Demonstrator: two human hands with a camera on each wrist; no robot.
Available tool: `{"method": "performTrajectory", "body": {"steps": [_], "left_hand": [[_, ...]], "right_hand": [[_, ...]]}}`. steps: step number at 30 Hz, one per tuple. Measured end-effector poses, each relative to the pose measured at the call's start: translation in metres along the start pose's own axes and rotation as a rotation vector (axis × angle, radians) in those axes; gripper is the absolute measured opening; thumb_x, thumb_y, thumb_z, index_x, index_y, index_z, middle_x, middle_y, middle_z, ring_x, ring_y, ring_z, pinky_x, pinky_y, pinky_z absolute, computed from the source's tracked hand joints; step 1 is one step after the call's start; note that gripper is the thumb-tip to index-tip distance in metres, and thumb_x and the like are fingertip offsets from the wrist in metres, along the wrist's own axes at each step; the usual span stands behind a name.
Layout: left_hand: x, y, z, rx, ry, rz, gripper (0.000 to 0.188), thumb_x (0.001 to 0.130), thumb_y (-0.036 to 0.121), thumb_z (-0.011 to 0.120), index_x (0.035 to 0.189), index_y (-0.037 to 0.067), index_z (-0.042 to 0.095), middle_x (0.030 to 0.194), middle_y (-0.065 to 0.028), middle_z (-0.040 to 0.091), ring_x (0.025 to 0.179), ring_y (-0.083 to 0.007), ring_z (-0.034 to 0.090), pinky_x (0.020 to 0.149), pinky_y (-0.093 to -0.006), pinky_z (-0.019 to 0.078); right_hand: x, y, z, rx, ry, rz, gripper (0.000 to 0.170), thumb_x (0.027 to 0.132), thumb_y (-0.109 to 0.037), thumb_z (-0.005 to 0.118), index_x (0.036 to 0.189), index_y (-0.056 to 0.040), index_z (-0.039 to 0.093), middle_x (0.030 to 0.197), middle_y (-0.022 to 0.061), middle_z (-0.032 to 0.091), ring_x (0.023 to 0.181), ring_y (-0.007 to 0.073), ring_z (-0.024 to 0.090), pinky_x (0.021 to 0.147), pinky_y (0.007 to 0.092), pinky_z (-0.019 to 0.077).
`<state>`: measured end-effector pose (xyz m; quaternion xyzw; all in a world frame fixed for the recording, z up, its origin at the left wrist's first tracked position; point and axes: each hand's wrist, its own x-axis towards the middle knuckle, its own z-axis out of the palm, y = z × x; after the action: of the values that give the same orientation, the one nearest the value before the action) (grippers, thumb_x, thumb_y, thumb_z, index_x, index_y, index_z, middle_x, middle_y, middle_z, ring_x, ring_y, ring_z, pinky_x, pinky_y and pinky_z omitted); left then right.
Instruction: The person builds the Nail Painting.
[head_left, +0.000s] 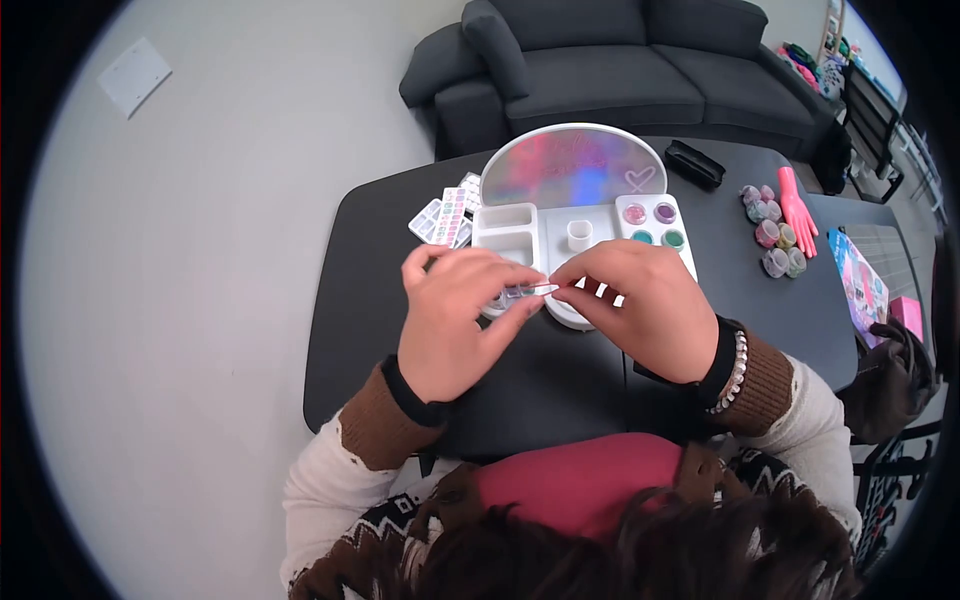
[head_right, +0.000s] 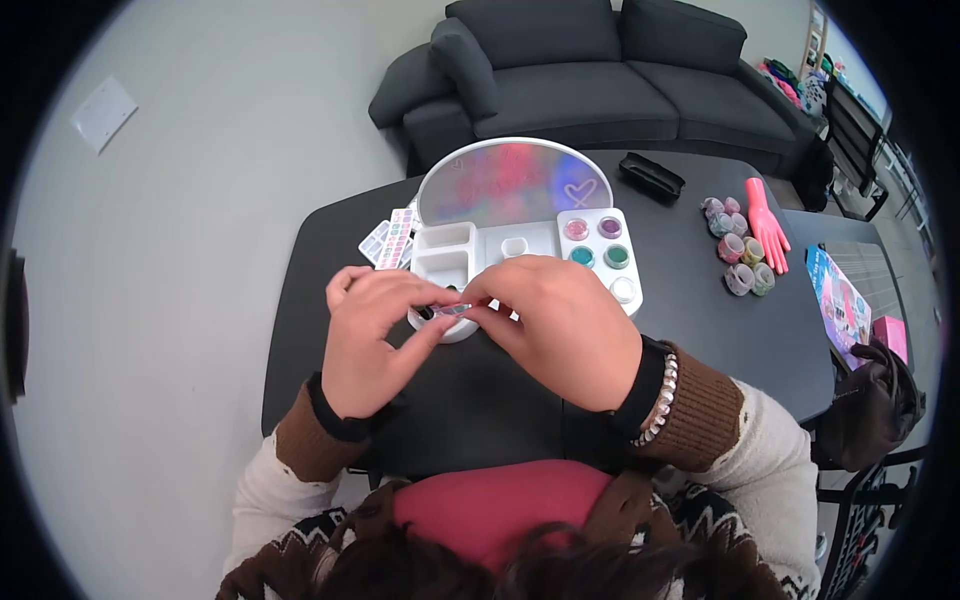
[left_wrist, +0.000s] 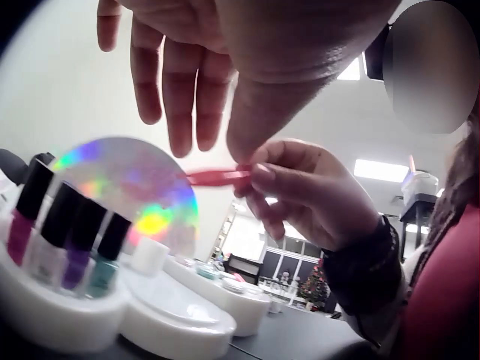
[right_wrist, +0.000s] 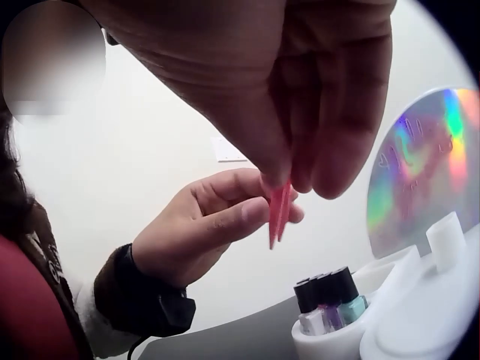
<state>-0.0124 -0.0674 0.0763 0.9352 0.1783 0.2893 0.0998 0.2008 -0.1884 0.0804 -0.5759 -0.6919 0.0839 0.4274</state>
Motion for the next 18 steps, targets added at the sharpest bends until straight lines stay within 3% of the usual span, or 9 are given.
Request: {"method": "performTrajectory", "body": {"steps": [2, 3, 5, 6, 8, 11, 13, 16, 18], "left_hand": [[0.006, -0.014, -0.002, 0.081, 0.132, -0.032, 0.034, 0.092, 0.022, 0.086, 0.124, 0.015, 0.078, 0.120, -0.0028, 0.079, 0.110, -0.0214, 0.071, 0.112, -0.0430, 0.0348], [0.005, -0.032, -0.001, 0.107, 0.117, -0.087, 0.046, 0.094, 0.027, 0.085, 0.137, 0.014, 0.074, 0.132, -0.0086, 0.076, 0.122, -0.0238, 0.069, 0.114, -0.0421, 0.0397], [0.009, -0.063, 0.010, -0.279, 0.129, -0.352, 0.048, 0.105, 0.034, 0.075, 0.145, 0.008, 0.069, 0.140, -0.0121, 0.073, 0.132, -0.0221, 0.065, 0.116, -0.0394, 0.0445], [0.010, -0.077, 0.020, -0.282, 0.122, -0.357, 0.048, 0.105, 0.034, 0.075, 0.145, 0.008, 0.069, 0.140, -0.0121, 0.073, 0.132, -0.0221, 0.065, 0.116, -0.0394, 0.0445], [0.014, -0.097, 0.038, -0.702, 0.205, -0.491, 0.054, 0.114, 0.039, 0.063, 0.153, 0.003, 0.060, 0.149, -0.0136, 0.067, 0.137, -0.0203, 0.061, 0.119, -0.0376, 0.0450], [0.028, -0.113, 0.051, -0.784, 0.190, -0.538, 0.057, 0.117, 0.041, 0.057, 0.156, -0.001, 0.055, 0.154, -0.0118, 0.064, 0.138, -0.0196, 0.061, 0.118, -0.0371, 0.0449], [0.036, -0.121, 0.050, -0.733, 0.266, -0.489, 0.056, 0.116, 0.040, 0.060, 0.153, -0.002, 0.058, 0.153, -0.0124, 0.064, 0.139, -0.0207, 0.061, 0.118, -0.0373, 0.0456], [0.048, -0.087, 0.039, -0.772, 0.479, -0.353, 0.042, 0.119, 0.024, 0.054, 0.149, -0.005, 0.058, 0.149, -0.0152, 0.066, 0.138, -0.0237, 0.062, 0.118, -0.0387, 0.0481], [0.046, -0.054, 0.033, -0.849, 0.442, -0.218, 0.036, 0.119, 0.022, 0.051, 0.142, -0.004, 0.061, 0.144, -0.0159, 0.068, 0.134, -0.0241, 0.065, 0.118, -0.0397, 0.0478]], "right_hand": [[0.006, 0.011, 0.006, -0.057, -0.046, 0.006, 0.010, 0.094, -0.013, 0.079, 0.099, -0.0052, 0.076, 0.091, 0.0125, 0.074, 0.090, 0.0342, 0.073, 0.077, 0.0457, 0.0581], [0.006, 0.017, 0.011, -0.117, -0.088, 0.014, 0.010, 0.095, -0.015, 0.078, 0.098, -0.0054, 0.076, 0.093, 0.0122, 0.073, 0.093, 0.0337, 0.073, 0.078, 0.0460, 0.0583], [0.007, 0.027, 0.025, -0.151, -0.103, 0.004, 0.011, 0.095, -0.015, 0.077, 0.097, -0.0052, 0.076, 0.095, 0.0118, 0.071, 0.097, 0.0336, 0.072, 0.079, 0.0462, 0.0589], [0.009, 0.030, 0.032, -0.194, -0.118, -0.011, 0.011, 0.095, -0.016, 0.076, 0.096, -0.0049, 0.075, 0.097, 0.0114, 0.070, 0.100, 0.0335, 0.071, 0.081, 0.0463, 0.0594], [0.012, 0.035, 0.045, -0.231, -0.115, -0.004, 0.012, 0.094, -0.018, 0.079, 0.094, -0.0067, 0.075, 0.096, 0.0088, 0.069, 0.099, 0.0322, 0.071, 0.081, 0.0450, 0.0591], [0.015, 0.040, 0.062, -0.330, -0.144, 0.025, 0.014, 0.092, -0.020, 0.082, 0.097, -0.0093, 0.074, 0.099, 0.0073, 0.068, 0.101, 0.0321, 0.070, 0.081, 0.0444, 0.0592], [0.015, 0.037, 0.058, -0.328, -0.114, -0.020, 0.018, 0.094, -0.018, 0.078, 0.102, -0.0056, 0.069, 0.103, 0.0126, 0.066, 0.102, 0.0353, 0.070, 0.083, 0.0473, 0.0604], [0.007, 0.034, 0.023, -0.282, -0.044, 0.065, 0.035, 0.089, -0.025, 0.086, 0.110, -0.0057, 0.066, 0.108, 0.0140, 0.067, 0.105, 0.0363, 0.070, 0.090, 0.0480, 0.0581], [-0.006, 0.051, -0.014, -0.334, 0.122, 0.148, 0.035, 0.089, -0.024, 0.086, 0.114, -0.0062, 0.069, 0.113, 0.0147, 0.070, 0.109, 0.0363, 0.070, 0.093, 0.0475, 0.0572]]}}
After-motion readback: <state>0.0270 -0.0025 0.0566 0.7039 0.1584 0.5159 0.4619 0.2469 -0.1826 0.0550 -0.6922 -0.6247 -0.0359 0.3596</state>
